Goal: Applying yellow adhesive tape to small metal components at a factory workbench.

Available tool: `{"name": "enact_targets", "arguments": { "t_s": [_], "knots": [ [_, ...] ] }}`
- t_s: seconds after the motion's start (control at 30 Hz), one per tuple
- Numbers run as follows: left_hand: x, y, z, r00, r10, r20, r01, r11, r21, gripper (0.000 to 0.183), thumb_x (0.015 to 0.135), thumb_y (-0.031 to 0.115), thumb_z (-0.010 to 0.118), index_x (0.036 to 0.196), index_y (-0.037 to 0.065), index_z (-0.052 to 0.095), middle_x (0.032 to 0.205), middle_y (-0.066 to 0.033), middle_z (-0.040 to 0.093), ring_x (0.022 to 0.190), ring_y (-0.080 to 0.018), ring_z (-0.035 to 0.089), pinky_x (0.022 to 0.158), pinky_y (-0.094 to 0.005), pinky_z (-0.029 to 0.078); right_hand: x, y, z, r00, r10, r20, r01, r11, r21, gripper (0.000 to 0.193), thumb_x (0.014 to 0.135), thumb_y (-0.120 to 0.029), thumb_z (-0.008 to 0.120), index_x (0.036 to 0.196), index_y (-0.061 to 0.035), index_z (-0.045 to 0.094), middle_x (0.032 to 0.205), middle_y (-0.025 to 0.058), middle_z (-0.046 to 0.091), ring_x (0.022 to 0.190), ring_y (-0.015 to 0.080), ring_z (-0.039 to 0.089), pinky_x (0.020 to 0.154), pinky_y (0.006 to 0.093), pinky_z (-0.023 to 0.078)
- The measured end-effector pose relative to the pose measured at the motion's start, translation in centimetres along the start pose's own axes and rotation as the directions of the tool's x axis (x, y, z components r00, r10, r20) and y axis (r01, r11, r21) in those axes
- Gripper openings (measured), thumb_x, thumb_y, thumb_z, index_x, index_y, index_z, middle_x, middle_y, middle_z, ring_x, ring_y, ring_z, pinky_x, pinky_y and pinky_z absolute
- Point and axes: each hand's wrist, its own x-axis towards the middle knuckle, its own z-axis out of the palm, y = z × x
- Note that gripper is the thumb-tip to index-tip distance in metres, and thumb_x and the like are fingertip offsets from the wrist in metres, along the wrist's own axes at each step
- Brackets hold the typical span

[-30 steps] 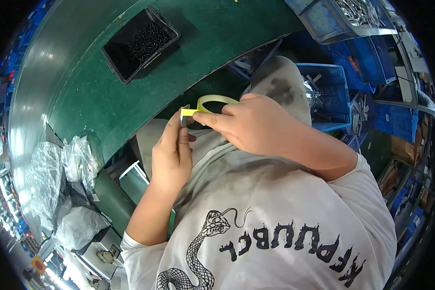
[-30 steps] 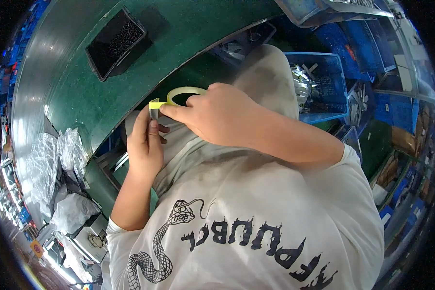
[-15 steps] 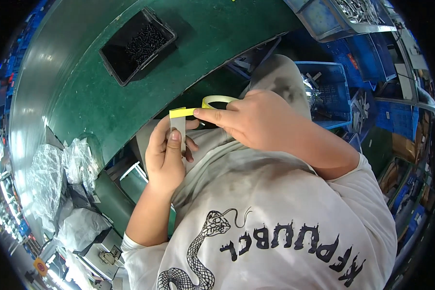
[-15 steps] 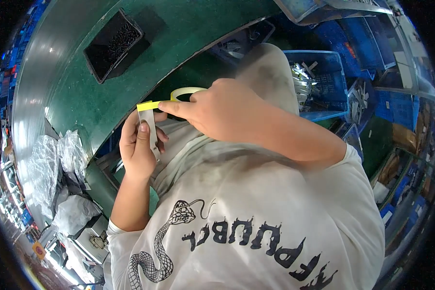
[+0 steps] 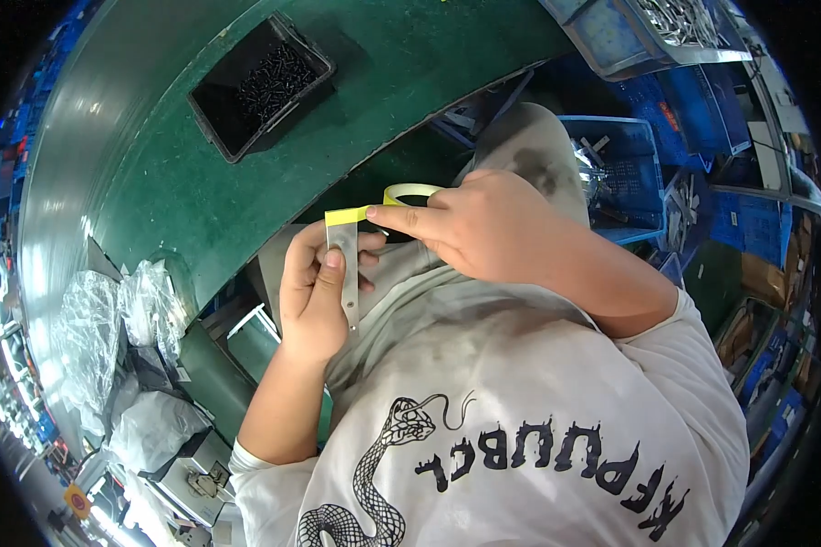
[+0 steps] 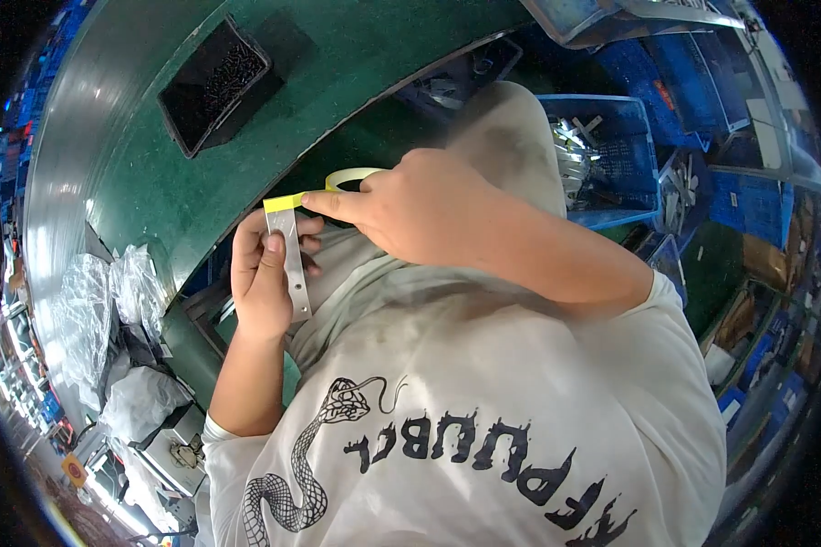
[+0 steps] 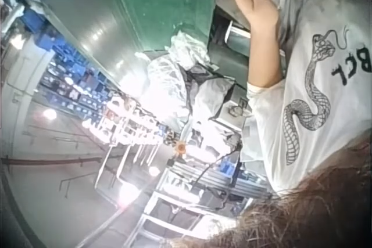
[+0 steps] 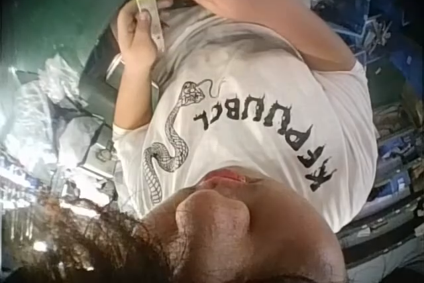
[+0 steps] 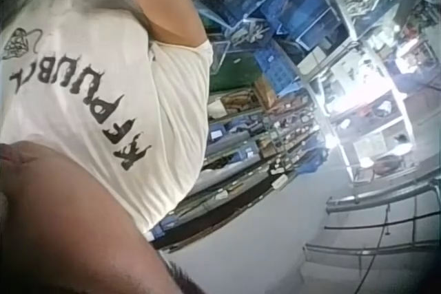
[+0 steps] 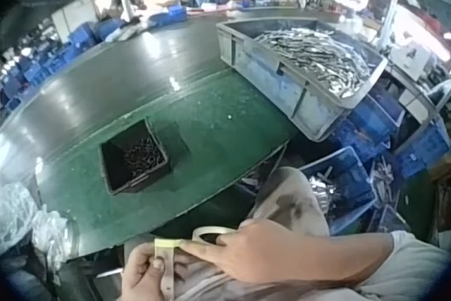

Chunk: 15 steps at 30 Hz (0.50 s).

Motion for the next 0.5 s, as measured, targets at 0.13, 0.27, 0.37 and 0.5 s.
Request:
{"name": "enact_targets", "arguments": {
  "t_s": [0.13,0.27,0.37,0.5],
  "knots": [
    [0.3,-0.7,-1.0,0.996,-0.082,0.038,0.089,0.973,-0.214,0.026,0.104,0.016,0.042,0.121,-0.001,0.049,0.096,-0.0147,0.066,0.069,-0.015,0.061,0.059,-0.0231,0.048,-0.1,0.1,0.0,0.998,-0.054,-0.016,0.053,0.998,-0.035,0.058,0.081,-0.018,0.065,0.138,-0.025,0.057,0.069,-0.0023,0.059,0.054,0.0174,0.057,0.052,0.032,0.045],
    [0.5,-0.6,-0.1,0.987,-0.159,0.015,0.16,0.971,-0.179,0.018,0.102,0.018,0.052,0.106,0.001,0.055,0.077,-0.0056,0.063,0.061,-0.0081,0.054,0.055,-0.0218,0.041,-0.2,0.4,-0.3,0.985,-0.162,-0.051,0.153,0.978,-0.142,0.052,0.078,-0.018,0.065,0.13,-0.0262,0.065,0.066,-0.0029,0.055,0.053,0.0155,0.053,0.054,0.0318,0.042],
    [1.4,0.6,0.9,0.985,-0.144,-0.096,0.138,0.988,-0.07,0.013,0.098,0.01,0.062,0.088,0.003,0.059,0.074,-0.0009,0.062,0.064,-0.0068,0.057,0.056,-0.0217,0.042,0.0,1.0,-1.3,0.971,-0.23,-0.07,0.219,0.965,-0.142,0.045,0.081,-0.02,0.063,0.125,-0.025,0.068,0.066,-0.0033,0.054,0.056,0.0146,0.053,0.057,0.0305,0.039],
    [3.9,4.9,2.1,0.974,-0.047,-0.224,0.1,0.967,0.233,0.018,0.094,0.009,0.066,0.078,0.0,0.063,0.068,0.0001,0.063,0.061,-0.0042,0.052,0.055,-0.0218,0.04,1.8,2.7,-3.6,0.926,-0.333,-0.177,0.259,0.903,-0.343,0.043,0.085,-0.018,0.057,0.126,-0.0268,0.068,0.063,-0.0042,0.049,0.054,0.014,0.049,0.058,0.0297,0.039]
  ]
}}
